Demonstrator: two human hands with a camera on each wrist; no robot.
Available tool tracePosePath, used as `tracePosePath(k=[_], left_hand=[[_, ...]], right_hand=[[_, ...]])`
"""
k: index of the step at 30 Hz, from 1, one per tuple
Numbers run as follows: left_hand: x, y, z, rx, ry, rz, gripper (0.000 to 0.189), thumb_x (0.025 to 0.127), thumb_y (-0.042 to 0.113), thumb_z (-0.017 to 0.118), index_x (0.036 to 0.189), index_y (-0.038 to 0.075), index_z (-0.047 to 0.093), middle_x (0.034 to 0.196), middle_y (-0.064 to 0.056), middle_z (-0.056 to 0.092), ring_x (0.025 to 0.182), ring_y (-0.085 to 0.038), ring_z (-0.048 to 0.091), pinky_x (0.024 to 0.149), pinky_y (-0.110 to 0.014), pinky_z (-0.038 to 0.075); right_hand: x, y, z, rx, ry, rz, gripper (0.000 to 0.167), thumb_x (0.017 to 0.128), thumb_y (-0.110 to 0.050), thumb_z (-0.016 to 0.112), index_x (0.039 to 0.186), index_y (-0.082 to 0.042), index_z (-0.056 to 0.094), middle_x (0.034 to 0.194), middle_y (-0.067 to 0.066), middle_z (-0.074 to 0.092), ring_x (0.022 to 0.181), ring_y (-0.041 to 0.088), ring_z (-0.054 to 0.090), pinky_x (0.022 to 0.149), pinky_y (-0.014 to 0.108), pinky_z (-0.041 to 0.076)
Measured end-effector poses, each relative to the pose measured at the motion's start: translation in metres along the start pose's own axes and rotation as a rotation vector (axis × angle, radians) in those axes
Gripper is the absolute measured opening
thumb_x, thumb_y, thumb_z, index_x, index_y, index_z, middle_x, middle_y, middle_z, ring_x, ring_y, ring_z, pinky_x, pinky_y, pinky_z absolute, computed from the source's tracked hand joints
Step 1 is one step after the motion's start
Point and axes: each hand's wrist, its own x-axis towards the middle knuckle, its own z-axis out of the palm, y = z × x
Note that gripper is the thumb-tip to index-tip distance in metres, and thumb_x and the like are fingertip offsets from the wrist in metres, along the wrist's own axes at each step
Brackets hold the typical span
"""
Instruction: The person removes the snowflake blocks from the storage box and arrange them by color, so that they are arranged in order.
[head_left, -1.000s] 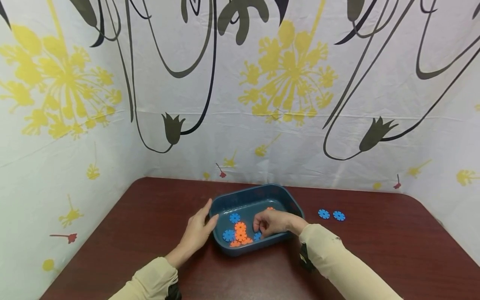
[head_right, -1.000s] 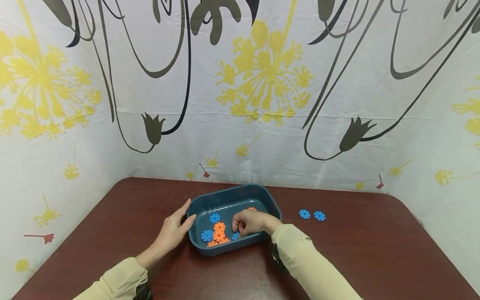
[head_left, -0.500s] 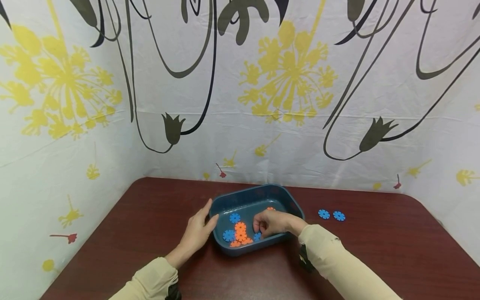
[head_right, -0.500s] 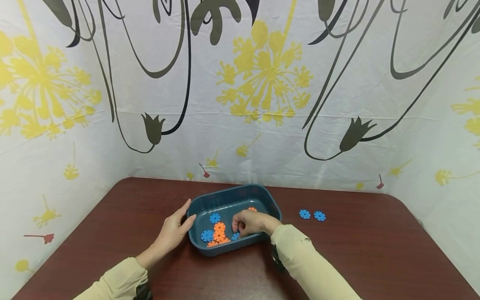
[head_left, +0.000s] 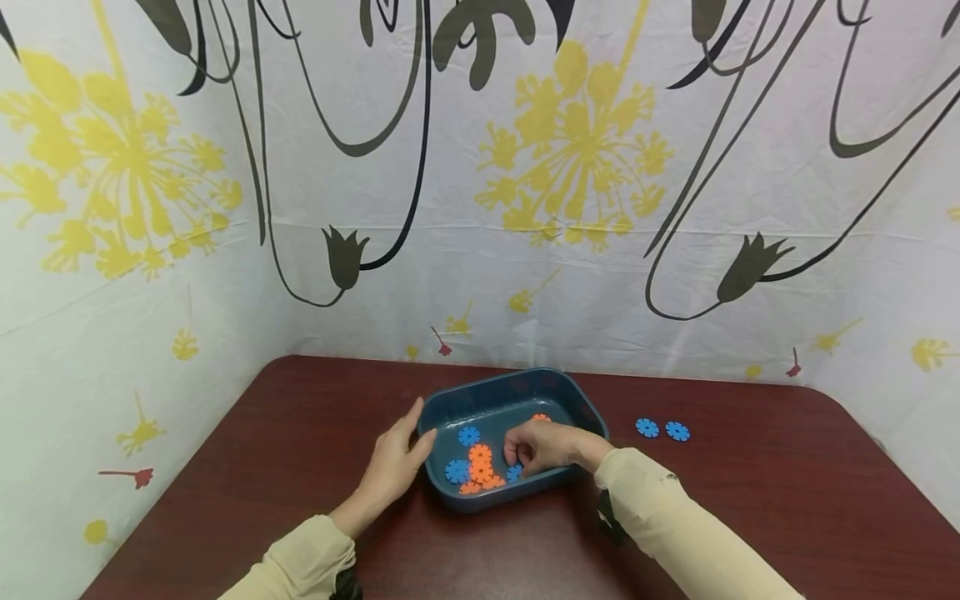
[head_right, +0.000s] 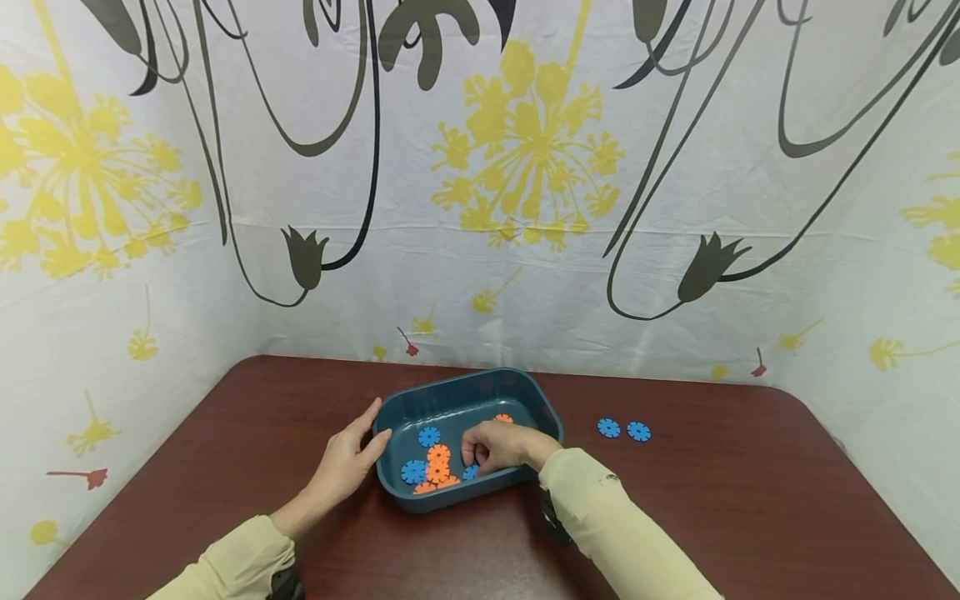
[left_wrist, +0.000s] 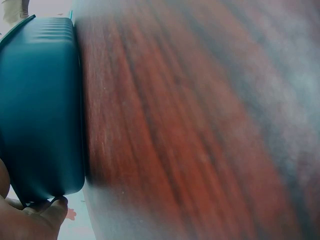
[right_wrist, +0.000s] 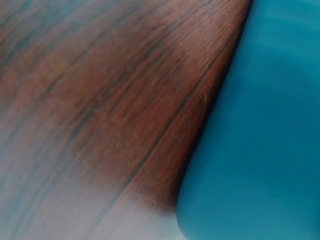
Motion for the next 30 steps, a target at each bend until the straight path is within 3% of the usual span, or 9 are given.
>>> tracePosePath(k=[13,30], left_hand=[[0.0,-0.0007,0.0005,-0.003,0.001,0.003,0.059,0.095,0.02,0.055,0.146,0.001,0.031,0.147,-0.017,0.037,0.134,-0.032,0.038,0.103,-0.049,0.038],[-0.0001,-0.0006,0.0002,-0.005,0.001,-0.002,0.059,0.095,0.02,0.055,0.146,0.001,0.031,0.147,-0.017,0.037,0.134,-0.033,0.038,0.103,-0.05,0.038]], right_hand=[[-0.0002,0.001,0.0,0.015,0.016,0.008,0.016,0.078,0.004,0.071,0.086,-0.002,0.058,0.074,0.002,0.056,0.061,0.004,0.048,0.058,0.017,0.045],[-0.0001,0.0029,-0.0002,-0.021,0.111,-0.015,0.015,0.076,0.001,0.074,0.081,-0.005,0.06,0.072,0.0,0.058,0.062,0.003,0.05,0.058,0.018,0.046]])
